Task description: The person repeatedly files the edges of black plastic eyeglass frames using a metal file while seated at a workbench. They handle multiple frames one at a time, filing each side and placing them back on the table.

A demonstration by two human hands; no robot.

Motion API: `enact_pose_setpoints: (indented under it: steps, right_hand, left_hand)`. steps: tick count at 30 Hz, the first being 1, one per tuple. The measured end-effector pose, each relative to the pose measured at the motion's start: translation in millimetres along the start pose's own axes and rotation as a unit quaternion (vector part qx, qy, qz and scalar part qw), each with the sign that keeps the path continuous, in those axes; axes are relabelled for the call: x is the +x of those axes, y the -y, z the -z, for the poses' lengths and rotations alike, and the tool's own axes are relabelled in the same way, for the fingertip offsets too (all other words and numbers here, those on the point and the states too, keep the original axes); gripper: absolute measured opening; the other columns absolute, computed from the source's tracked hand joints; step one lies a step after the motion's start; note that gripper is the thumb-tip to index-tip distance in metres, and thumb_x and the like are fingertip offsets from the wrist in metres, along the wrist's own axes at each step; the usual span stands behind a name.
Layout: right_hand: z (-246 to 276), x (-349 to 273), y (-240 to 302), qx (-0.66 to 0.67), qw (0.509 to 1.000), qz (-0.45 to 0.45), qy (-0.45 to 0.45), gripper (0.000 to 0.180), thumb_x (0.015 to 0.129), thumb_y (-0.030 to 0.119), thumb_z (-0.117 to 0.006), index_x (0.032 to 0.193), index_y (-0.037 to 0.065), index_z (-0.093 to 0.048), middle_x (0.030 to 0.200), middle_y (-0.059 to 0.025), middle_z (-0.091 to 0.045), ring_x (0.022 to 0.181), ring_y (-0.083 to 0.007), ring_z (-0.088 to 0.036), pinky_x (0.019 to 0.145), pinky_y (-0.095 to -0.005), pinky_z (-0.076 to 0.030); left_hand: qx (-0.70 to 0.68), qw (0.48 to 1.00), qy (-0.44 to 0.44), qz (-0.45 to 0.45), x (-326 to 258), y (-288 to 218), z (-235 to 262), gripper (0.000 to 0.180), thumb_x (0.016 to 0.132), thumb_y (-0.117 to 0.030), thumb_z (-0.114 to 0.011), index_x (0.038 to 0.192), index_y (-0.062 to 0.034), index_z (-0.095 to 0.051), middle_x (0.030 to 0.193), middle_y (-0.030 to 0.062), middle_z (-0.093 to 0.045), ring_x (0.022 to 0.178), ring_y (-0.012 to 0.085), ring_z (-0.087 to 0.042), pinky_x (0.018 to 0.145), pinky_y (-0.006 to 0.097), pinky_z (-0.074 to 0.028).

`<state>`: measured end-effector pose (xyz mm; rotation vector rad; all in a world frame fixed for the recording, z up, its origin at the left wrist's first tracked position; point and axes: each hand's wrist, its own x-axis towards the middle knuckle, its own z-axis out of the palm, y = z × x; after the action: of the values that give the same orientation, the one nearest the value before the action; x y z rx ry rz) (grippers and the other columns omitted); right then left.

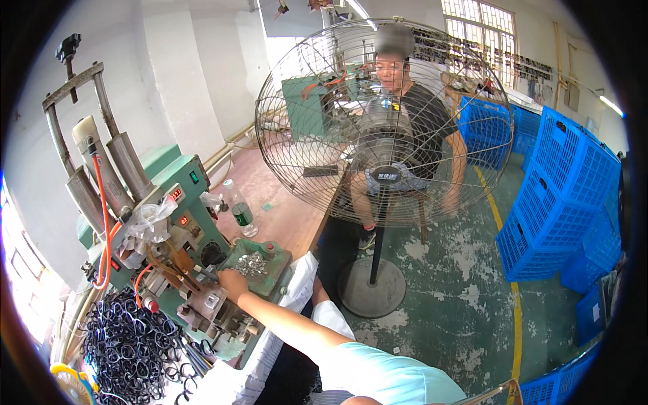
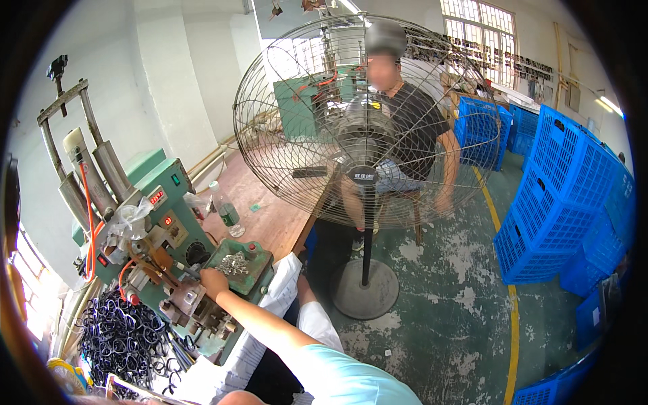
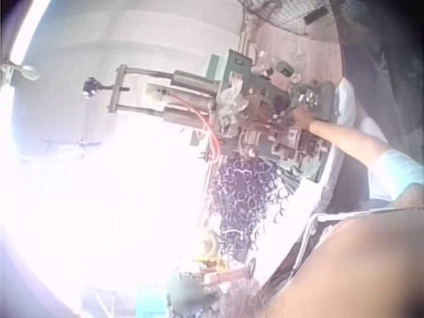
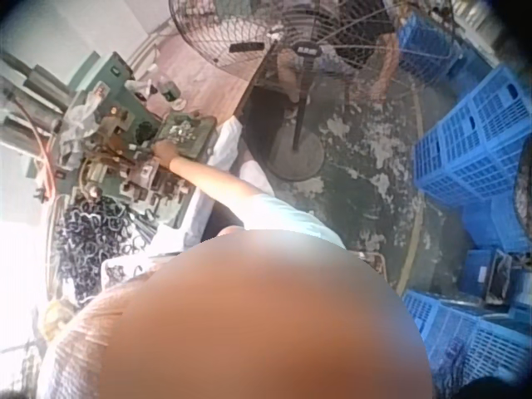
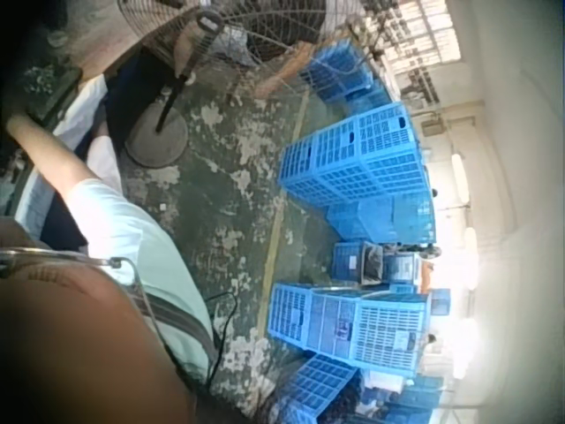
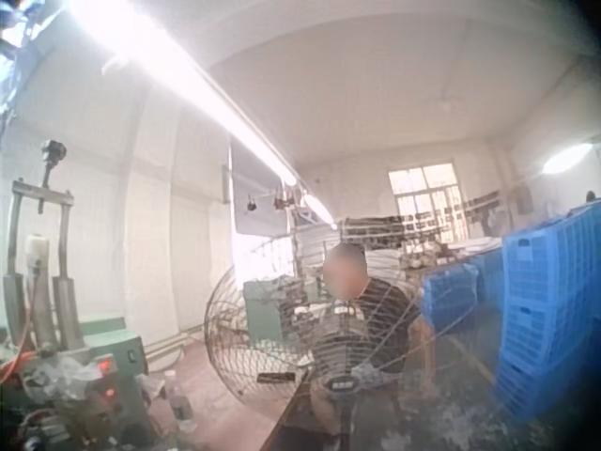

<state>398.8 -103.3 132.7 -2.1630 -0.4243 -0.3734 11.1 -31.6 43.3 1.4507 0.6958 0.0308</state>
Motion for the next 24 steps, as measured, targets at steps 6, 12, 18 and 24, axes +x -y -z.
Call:
enact_pose_setpoints:
  steps: [6,12,18,24]
  right_hand:
    - [0,6,-7,0.016,0.994,0.018,0.105,0.026,0.078,0.03,-0.061,0.09,0.009,-0.071,0.089,-0.0206,-0.067,0.087,-0.0398,-0.065,0.075,-0.0485,-0.052]
    - [12,20,-10,-0.004,0.98,-0.001,0.2,0.027,0.076,0.03,-0.064,0.091,0.009,-0.073,0.094,-0.0203,-0.068,0.092,-0.0385,-0.065,0.08,-0.0463,-0.051]
    - [36,-6,-9,0.028,0.989,-0.028,0.142,0.03,0.078,0.025,-0.064,0.104,0.011,-0.07,0.097,-0.02,-0.067,0.095,-0.0376,-0.064,0.083,-0.0457,-0.05]
    - [77,-66,-20,0.04,0.999,0.025,-0.003,0.027,0.083,0.024,-0.062,0.107,0.012,-0.067,0.093,-0.0183,-0.068,0.092,-0.0383,-0.063,0.079,-0.0459,-0.05]
  left_hand:
    - [-0.007,1.0,-0.005,-0.004,-4,-2,2,0.017,0.098,-0.019,-0.053,0.091,-0.0043,-0.058,0.068,0.0023,-0.056,0.049,0.0068,-0.044,0.043,0.022,-0.035]
    - [-0.013,1.0,-0.007,-0.012,-7,-3,5,0.016,0.098,-0.019,-0.054,0.092,-0.004,-0.058,0.068,0.0022,-0.056,0.048,0.0068,-0.043,0.043,0.022,-0.035]
    - [-0.026,0.999,-0.003,-0.021,-14,-3,10,0.016,0.098,-0.018,-0.054,0.093,-0.0036,-0.057,0.067,0.0021,-0.055,0.048,0.0067,-0.043,0.043,0.022,-0.035]
    - [-0.049,0.998,0.003,-0.04,-17,-3,18,0.015,0.097,-0.018,-0.054,0.094,-0.0033,-0.057,0.067,0.002,-0.055,0.048,0.0066,-0.043,0.043,0.022,-0.035]
